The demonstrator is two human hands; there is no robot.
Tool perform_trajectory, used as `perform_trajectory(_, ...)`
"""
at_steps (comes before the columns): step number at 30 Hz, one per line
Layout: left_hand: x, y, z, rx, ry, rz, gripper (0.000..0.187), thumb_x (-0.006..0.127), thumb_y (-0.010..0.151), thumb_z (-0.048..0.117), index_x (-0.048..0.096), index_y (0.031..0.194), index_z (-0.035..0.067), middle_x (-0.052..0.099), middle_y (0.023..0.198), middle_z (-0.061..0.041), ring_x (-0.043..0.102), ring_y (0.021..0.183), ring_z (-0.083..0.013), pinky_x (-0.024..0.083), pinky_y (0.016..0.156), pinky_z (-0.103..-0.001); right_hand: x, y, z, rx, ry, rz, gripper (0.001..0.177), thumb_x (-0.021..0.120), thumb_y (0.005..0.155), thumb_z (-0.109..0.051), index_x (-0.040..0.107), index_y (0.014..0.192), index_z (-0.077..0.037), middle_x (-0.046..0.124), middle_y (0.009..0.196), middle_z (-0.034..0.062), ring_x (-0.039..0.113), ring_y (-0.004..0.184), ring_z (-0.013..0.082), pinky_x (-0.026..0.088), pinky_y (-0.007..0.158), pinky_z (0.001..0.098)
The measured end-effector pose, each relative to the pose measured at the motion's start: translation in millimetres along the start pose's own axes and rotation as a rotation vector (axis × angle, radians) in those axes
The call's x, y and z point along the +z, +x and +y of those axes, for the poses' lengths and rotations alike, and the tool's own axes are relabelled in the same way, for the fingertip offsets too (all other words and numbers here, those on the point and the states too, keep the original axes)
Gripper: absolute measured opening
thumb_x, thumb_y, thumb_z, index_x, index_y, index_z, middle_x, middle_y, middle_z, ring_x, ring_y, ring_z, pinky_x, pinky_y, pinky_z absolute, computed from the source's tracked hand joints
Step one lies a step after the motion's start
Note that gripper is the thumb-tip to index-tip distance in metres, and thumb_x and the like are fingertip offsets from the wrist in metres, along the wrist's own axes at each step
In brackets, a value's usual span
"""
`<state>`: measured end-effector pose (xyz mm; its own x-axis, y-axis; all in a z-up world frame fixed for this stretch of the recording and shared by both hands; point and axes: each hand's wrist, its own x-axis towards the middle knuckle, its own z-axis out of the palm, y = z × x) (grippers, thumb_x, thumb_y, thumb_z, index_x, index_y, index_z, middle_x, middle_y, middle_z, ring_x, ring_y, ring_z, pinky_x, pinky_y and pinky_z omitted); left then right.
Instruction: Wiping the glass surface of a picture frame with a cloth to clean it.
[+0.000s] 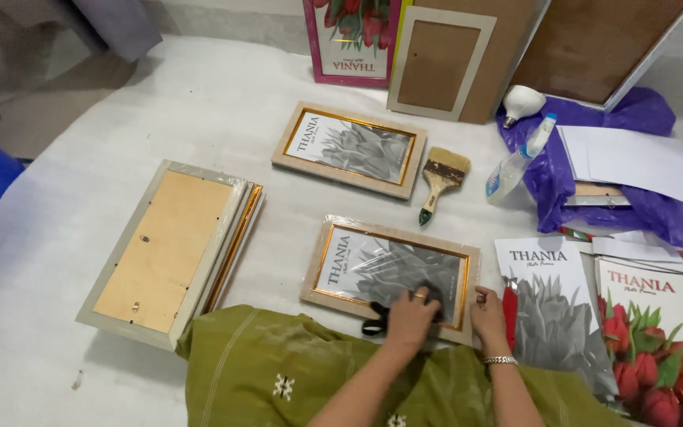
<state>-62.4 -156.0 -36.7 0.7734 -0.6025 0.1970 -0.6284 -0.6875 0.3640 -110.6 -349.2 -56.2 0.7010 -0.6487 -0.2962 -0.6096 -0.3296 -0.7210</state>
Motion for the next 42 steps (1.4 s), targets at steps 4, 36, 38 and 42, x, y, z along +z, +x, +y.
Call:
perform_trajectory(4,-82.2,-3.4,-91.4,-0.236,0.046,-0.078,0.020,0.058,0.096,0.019,0.068,0.112,0.028,0.065,0.130,-0.011,0.065,0.107,-0.0424,0.058,0.083,-0.045,7.6,18.3,28.8,-0.053,-0.036,0.004,0.052,0.060,0.085,-0.005,0.063,0.137,-0.004,0.068,0.116,0.0248,0.068,0.112,0.0391,0.055,0.094,0.0473)
perform_trajectory(36,-39.8,48.3,-35.5,-0.495,-0.052,0.021,0.054,0.062,0.088,-0.002,0.061,0.140,0.014,0.050,0.142,-0.025,0.056,0.106,-0.0390,0.057,0.084,-0.046,8.2,7.3,8.9,-0.038,-0.011,0.027,0.049,0.054,0.085,0.001,0.057,0.134,0.002,0.062,0.123,0.0201,0.062,0.109,0.0315,0.052,0.094,0.0399)
perform_trajectory(38,8.7,49.0,7.8,-0.326,-0.039,0.066,0.050,0.063,0.086,0.002,0.061,0.135,0.013,0.051,0.139,-0.024,0.056,0.101,-0.0442,0.057,0.075,-0.047,5.4,4.9,5.1,-0.027,-0.030,0.027,0.049,0.055,0.087,-0.002,0.057,0.135,0.000,0.061,0.125,0.0196,0.062,0.109,0.0311,0.052,0.094,0.0403)
perform_trajectory(42,28.9,52.0,48.9,-0.066,-0.093,0.078,0.033,0.061,0.091,0.014,0.065,0.124,0.009,0.053,0.136,-0.023,0.053,0.104,-0.0465,0.053,0.076,-0.053,15.7,20.3,35.5,-0.111,0.000,0.070,0.044,0.060,0.087,-0.005,0.061,0.130,0.001,0.065,0.115,0.0199,0.065,0.098,0.0316,0.054,0.086,0.0406)
